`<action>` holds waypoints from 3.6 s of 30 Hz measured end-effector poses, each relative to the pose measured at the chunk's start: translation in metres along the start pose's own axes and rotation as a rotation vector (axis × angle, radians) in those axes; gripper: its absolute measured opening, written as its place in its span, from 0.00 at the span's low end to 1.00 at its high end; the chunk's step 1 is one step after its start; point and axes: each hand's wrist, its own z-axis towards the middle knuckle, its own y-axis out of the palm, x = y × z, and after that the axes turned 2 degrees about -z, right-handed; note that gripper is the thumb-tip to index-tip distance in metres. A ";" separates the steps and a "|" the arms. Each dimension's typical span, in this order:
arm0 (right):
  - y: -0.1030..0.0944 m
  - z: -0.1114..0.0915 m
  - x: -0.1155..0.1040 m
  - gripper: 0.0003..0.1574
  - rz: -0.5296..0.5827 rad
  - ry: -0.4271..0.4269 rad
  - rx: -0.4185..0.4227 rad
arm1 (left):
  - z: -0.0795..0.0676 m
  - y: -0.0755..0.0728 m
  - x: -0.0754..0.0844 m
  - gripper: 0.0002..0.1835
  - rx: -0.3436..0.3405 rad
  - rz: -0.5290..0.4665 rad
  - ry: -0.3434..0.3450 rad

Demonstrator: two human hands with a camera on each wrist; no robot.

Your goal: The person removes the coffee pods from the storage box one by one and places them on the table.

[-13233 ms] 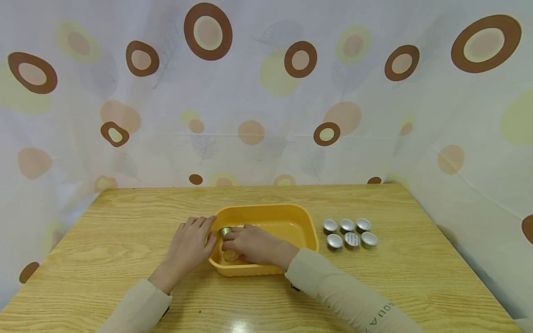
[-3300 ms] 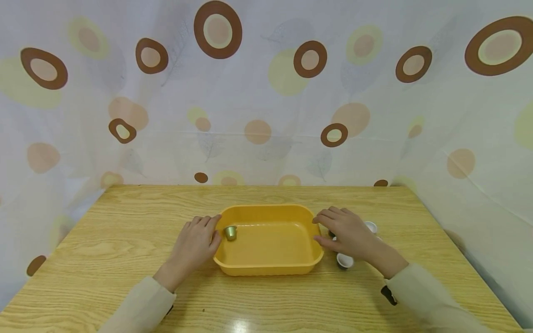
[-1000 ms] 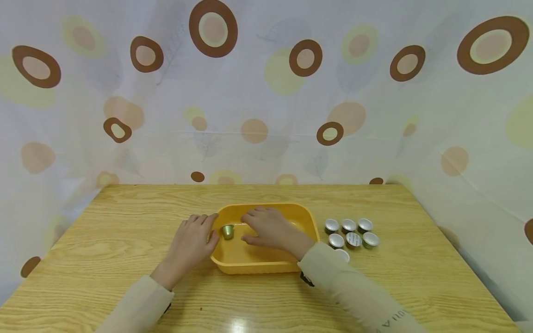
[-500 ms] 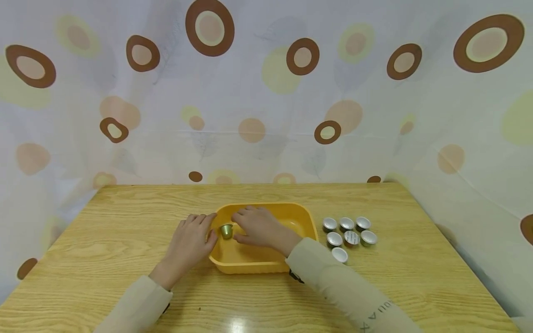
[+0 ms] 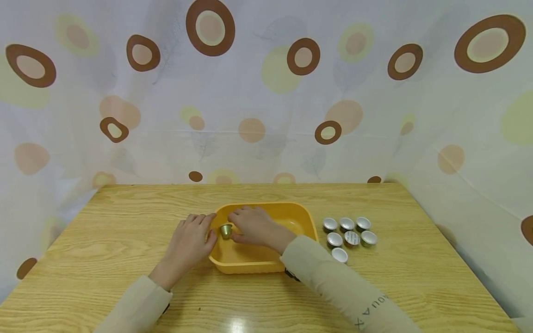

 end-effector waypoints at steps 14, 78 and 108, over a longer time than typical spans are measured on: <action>0.007 0.008 -0.008 0.27 -0.042 0.007 -0.034 | 0.000 0.000 0.000 0.21 0.005 -0.004 -0.001; 0.022 0.004 -0.015 0.17 -0.071 -0.059 0.051 | 0.000 -0.002 0.002 0.21 -0.017 -0.019 -0.015; 0.020 -0.011 -0.009 0.07 -0.139 -0.082 0.131 | 0.000 -0.001 0.002 0.21 -0.002 0.003 -0.008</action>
